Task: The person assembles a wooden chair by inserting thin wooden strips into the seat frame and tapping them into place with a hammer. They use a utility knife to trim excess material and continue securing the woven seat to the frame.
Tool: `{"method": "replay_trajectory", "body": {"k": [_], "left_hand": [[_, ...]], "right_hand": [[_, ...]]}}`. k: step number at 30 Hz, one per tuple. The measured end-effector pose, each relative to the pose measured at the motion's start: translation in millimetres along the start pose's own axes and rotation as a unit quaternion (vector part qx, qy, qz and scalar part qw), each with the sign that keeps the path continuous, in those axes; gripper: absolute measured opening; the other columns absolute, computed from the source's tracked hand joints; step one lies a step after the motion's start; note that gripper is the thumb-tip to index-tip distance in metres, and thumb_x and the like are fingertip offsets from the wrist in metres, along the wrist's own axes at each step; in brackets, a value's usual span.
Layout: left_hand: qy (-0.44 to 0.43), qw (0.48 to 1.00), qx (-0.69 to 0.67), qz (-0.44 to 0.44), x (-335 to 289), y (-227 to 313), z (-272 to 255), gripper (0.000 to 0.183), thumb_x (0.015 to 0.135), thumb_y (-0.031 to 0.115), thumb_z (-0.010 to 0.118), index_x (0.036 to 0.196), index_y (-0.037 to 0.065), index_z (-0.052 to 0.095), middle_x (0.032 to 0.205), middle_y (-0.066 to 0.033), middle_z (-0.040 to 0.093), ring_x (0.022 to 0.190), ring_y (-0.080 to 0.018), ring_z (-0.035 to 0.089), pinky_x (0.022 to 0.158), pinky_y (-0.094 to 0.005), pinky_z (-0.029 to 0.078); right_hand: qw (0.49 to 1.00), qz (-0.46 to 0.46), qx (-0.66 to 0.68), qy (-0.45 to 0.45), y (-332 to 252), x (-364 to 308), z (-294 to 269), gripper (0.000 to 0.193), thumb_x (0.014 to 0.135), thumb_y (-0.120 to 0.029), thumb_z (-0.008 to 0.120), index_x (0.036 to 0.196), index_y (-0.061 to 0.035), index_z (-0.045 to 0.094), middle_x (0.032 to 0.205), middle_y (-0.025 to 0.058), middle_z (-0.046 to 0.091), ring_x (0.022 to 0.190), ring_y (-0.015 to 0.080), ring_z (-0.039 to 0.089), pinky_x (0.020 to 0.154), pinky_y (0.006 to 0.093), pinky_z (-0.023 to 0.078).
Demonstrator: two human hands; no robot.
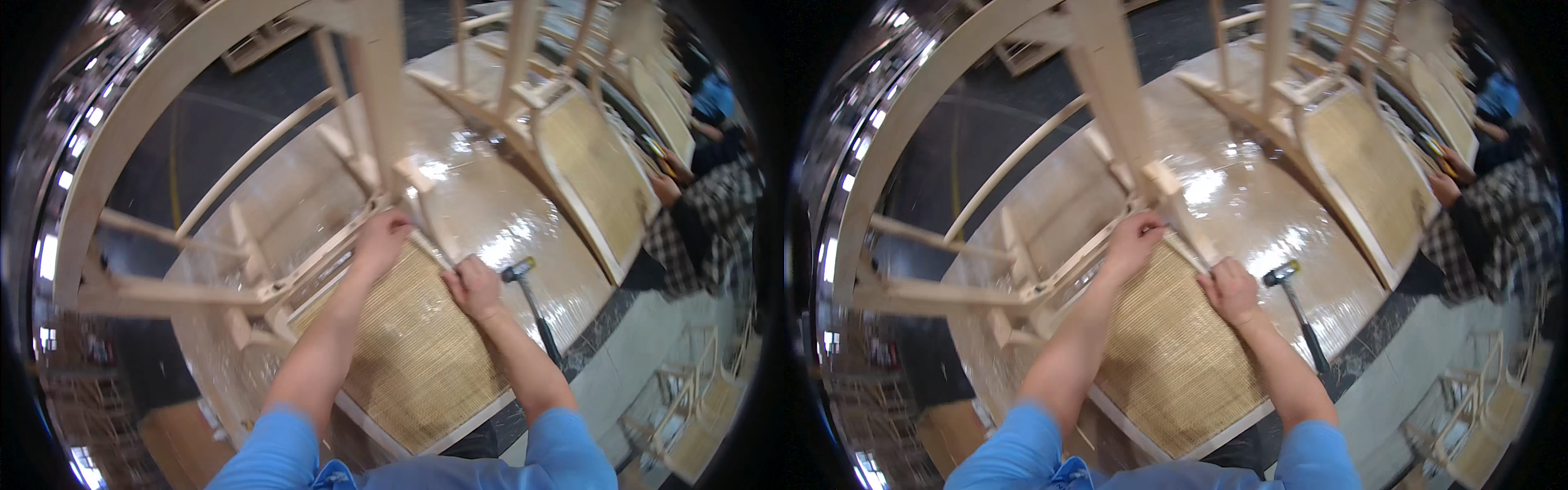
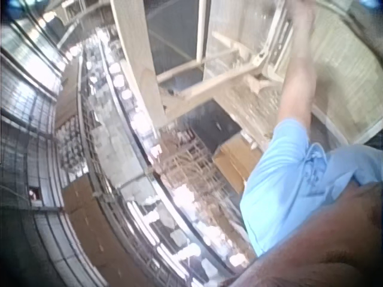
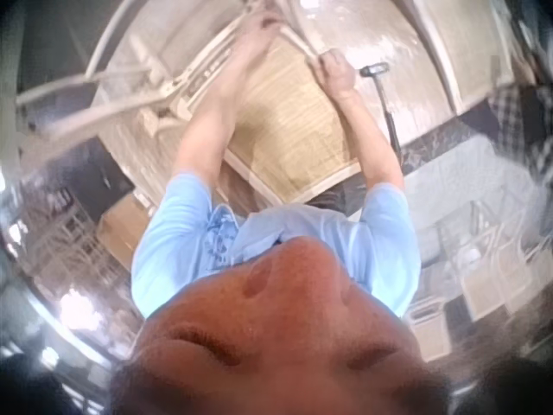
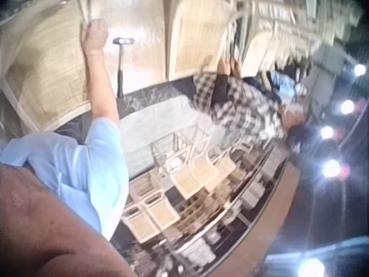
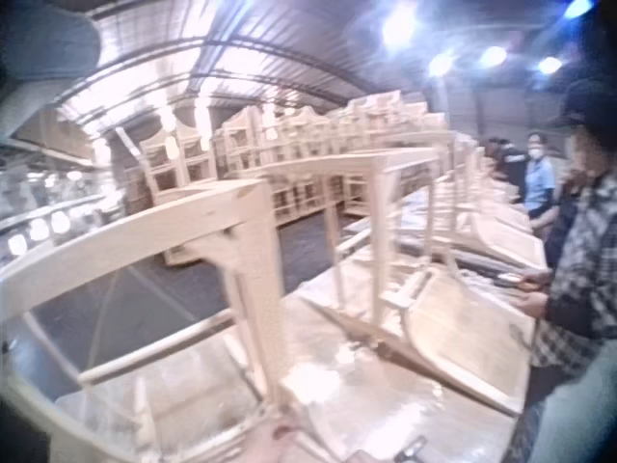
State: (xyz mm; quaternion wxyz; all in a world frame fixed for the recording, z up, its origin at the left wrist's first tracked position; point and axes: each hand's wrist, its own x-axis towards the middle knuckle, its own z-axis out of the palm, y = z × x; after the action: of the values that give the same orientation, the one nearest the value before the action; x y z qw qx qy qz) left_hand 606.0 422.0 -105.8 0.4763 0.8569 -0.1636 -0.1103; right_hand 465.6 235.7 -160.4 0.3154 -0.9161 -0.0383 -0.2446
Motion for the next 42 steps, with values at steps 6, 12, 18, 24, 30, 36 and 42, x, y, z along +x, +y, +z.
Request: {"method": "replay_trajectory", "body": {"k": [6, 12, 18, 24, 30, 36, 42], "left_hand": [[0.011, 0.968, -0.218, -0.127, -11.3, -7.2, 3.6, 0.023, 0.097, 0.009, 0.064, 0.117, -0.001, 0.065, 0.097, -0.0057, 0.069, 0.068, -0.0093, 0.058, 0.058, -0.0231, 0.047], [0.175, 0.936, -0.275, -0.13, -53.6, 21.9, 24.4, 0.028, 0.1, 0.011, 0.058, 0.125, 0.0, 0.063, 0.097, -0.0076, 0.068, 0.069, -0.0117, 0.059, 0.064, -0.0257, 0.051], [-0.182, 0.932, 0.236, 0.204, -184.2, 31.4, 91.3, 0.022, 0.084, 0.009, 0.057, 0.1, 0.002, 0.069, 0.104, -0.0168, 0.069, 0.107, -0.0369, 0.062, 0.095, -0.048, 0.049], [-0.087, 0.934, 0.187, 0.291, -167.3, 8.2, 148.2, 0.053, 0.096, 0.021, 0.047, 0.144, -0.001, 0.047, 0.149, -0.0224, 0.045, 0.14, -0.0357, 0.042, 0.119, -0.0468, 0.03], [-0.176, 0.895, 0.318, 0.259, -156.5, 8.6, 147.8, 0.064, 0.101, 0.03, 0.034, 0.156, -0.003, 0.025, 0.166, -0.0192, 0.02, 0.153, -0.037, 0.021, 0.126, -0.0477, 0.017], [-0.154, 0.796, 0.494, 0.315, -157.4, 4.2, 159.3, 0.074, 0.1, 0.036, 0.037, 0.157, -0.007, 0.017, 0.166, -0.0257, 0.016, 0.155, -0.0394, 0.013, 0.127, -0.0491, 0.01], [-0.108, 0.866, 0.348, 0.342, -158.9, -2.3, 159.1, 0.078, 0.099, 0.048, 0.05, 0.149, -0.011, 0.036, 0.161, -0.0304, 0.024, 0.152, -0.0463, 0.017, 0.125, -0.054, 0.011]], "right_hand": [[0.999, -0.009, -0.005, -0.032, -7.3, 8.0, 2.7, 0.022, 0.087, -0.025, 0.072, 0.092, -0.0076, 0.059, 0.085, 0.011, 0.057, 0.076, 0.0321, 0.062, 0.062, 0.0441, 0.052], [0.989, 0.058, -0.073, -0.114, -31.2, 32.8, 4.2, 0.015, 0.087, -0.01, 0.06, 0.101, -0.0037, 0.06, 0.099, 0.0132, 0.06, 0.088, 0.0337, 0.064, 0.074, 0.0452, 0.056], [0.967, 0.134, -0.128, -0.177, -51.8, 44.5, 12.3, 0.021, 0.088, -0.007, 0.055, 0.107, -0.0008, 0.061, 0.109, 0.0168, 0.064, 0.097, 0.0361, 0.065, 0.083, 0.0471, 0.056], [0.968, 0.157, -0.098, -0.169, -68.4, 43.8, 8.4, 0.025, 0.09, -0.01, 0.057, 0.114, -0.0066, 0.058, 0.104, 0.019, 0.065, 0.099, 0.0384, 0.065, 0.083, 0.0507, 0.054], [0.99, 0.12, -0.063, -0.047, -75.2, 44.8, 32.5, 0.02, 0.093, -0.014, 0.061, 0.111, -0.0044, 0.062, 0.093, 0.022, 0.063, 0.091, 0.0431, 0.063, 0.079, 0.0521, 0.052], [0.982, 0.187, 0.022, 0.005, -84.6, 70.8, 53.0, 0.016, 0.092, -0.019, 0.065, 0.097, -0.0033, 0.062, 0.089, 0.0218, 0.064, 0.089, 0.0422, 0.062, 0.077, 0.0527, 0.051], [0.982, 0.173, 0.029, 0.066, -88.4, 69.4, 58.3, 0.021, 0.096, -0.024, 0.063, 0.089, -0.0045, 0.062, 0.084, 0.0203, 0.065, 0.083, 0.0417, 0.063, 0.074, 0.0522, 0.05]]}}
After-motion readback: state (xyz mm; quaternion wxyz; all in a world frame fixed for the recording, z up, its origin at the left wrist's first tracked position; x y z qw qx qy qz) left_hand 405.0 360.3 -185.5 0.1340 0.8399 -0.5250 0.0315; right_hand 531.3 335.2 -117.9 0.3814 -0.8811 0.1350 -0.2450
